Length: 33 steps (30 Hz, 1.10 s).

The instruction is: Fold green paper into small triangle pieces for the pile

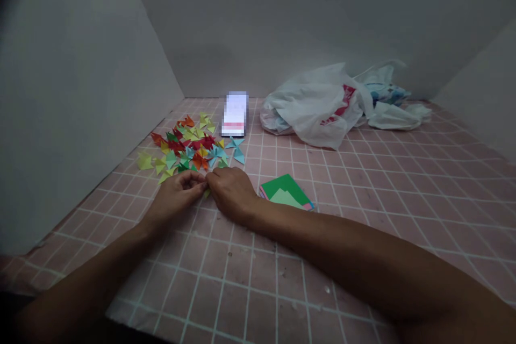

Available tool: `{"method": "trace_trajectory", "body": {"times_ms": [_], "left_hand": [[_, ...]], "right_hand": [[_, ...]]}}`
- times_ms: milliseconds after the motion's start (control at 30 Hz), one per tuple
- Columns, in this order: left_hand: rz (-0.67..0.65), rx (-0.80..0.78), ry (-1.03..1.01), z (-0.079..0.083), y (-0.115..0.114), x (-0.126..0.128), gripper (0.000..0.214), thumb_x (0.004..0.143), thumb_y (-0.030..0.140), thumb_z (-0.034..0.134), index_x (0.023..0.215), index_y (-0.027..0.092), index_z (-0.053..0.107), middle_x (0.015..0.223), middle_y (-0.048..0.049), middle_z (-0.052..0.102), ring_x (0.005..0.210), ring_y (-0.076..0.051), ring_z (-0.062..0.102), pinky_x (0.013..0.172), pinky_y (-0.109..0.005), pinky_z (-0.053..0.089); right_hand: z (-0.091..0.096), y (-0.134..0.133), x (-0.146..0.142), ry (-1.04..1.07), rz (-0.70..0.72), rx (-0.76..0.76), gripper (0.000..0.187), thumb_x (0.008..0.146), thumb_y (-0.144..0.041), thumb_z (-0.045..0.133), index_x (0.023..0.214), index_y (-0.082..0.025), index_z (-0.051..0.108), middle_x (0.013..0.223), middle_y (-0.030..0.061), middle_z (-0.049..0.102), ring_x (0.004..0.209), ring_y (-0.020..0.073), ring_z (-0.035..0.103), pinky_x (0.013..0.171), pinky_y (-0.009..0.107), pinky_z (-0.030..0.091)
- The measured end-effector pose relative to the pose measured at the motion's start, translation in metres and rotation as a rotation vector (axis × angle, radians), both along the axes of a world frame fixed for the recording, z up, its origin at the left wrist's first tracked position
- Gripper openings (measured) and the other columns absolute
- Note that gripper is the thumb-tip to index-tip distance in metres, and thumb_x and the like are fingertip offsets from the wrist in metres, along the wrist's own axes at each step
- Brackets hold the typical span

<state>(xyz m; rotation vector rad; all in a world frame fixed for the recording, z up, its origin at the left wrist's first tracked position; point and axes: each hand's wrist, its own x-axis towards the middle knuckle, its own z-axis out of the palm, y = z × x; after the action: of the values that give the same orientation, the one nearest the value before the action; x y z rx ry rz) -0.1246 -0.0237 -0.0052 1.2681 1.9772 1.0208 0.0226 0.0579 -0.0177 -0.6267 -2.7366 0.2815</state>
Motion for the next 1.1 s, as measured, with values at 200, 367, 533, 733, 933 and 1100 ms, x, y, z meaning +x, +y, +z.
{"method": "trace_trajectory", "body": {"times_ms": [200, 367, 533, 733, 933, 1100], "left_hand": [[-0.023, 0.067, -0.024, 0.0034, -0.0006, -0.0002, 0.022, 0.080, 0.037, 0.057, 0.081, 0.018, 0.068, 0.079, -0.0028, 0.069, 0.074, -0.019, 0.062, 0.069, -0.030, 0.044], [0.000, 0.068, -0.051, 0.0004, 0.0001, 0.0002, 0.021, 0.078, 0.037, 0.061, 0.083, 0.018, 0.069, 0.082, -0.0039, 0.072, 0.075, -0.020, 0.065, 0.070, -0.031, 0.046], [0.016, 0.075, -0.075, -0.0018, -0.0007, 0.0009, 0.022, 0.076, 0.036, 0.064, 0.086, 0.018, 0.071, 0.084, -0.0052, 0.073, 0.076, -0.021, 0.065, 0.071, -0.033, 0.047], [0.037, 0.079, -0.160, -0.0028, -0.0003, 0.0016, 0.023, 0.072, 0.037, 0.067, 0.084, 0.018, 0.071, 0.078, -0.0031, 0.070, 0.069, -0.017, 0.061, 0.066, -0.030, 0.044], [0.036, 0.088, -0.178, 0.0011, -0.0009, 0.0020, 0.021, 0.072, 0.037, 0.066, 0.079, 0.018, 0.068, 0.074, -0.0008, 0.065, 0.066, -0.015, 0.056, 0.062, -0.027, 0.042], [0.047, 0.066, -0.180, 0.0037, -0.0009, 0.0004, 0.021, 0.075, 0.039, 0.065, 0.072, 0.018, 0.064, 0.070, 0.0005, 0.063, 0.061, -0.013, 0.052, 0.058, -0.026, 0.039]], "right_hand": [[-0.0014, 0.0010, 0.0009, 0.052, -0.013, -0.029, 0.017, 0.092, -0.010, 0.050, 0.088, -0.012, 0.066, 0.085, 0.0105, 0.069, 0.077, 0.0188, 0.055, 0.068, 0.030, 0.032], [-0.0040, 0.0024, 0.0014, 0.114, -0.025, -0.052, 0.017, 0.092, -0.010, 0.049, 0.086, -0.013, 0.065, 0.085, 0.0103, 0.069, 0.077, 0.0186, 0.055, 0.068, 0.029, 0.032], [-0.0055, 0.0027, 0.0016, 0.148, -0.023, -0.068, 0.018, 0.092, -0.011, 0.048, 0.085, -0.013, 0.064, 0.085, 0.0099, 0.068, 0.076, 0.0183, 0.054, 0.068, 0.029, 0.033], [-0.0078, 0.0029, 0.0016, 0.169, -0.016, -0.065, 0.018, 0.092, -0.010, 0.048, 0.084, -0.013, 0.063, 0.084, 0.0096, 0.067, 0.076, 0.0176, 0.053, 0.068, 0.029, 0.032], [-0.0048, 0.0025, 0.0019, 0.138, -0.011, -0.048, 0.017, 0.093, -0.011, 0.047, 0.086, -0.014, 0.063, 0.086, 0.0099, 0.068, 0.076, 0.0181, 0.052, 0.068, 0.029, 0.032], [-0.0012, 0.0005, 0.0013, 0.073, -0.014, -0.036, 0.017, 0.093, -0.011, 0.048, 0.087, -0.014, 0.064, 0.088, 0.0103, 0.068, 0.078, 0.0189, 0.053, 0.069, 0.030, 0.033]]}}
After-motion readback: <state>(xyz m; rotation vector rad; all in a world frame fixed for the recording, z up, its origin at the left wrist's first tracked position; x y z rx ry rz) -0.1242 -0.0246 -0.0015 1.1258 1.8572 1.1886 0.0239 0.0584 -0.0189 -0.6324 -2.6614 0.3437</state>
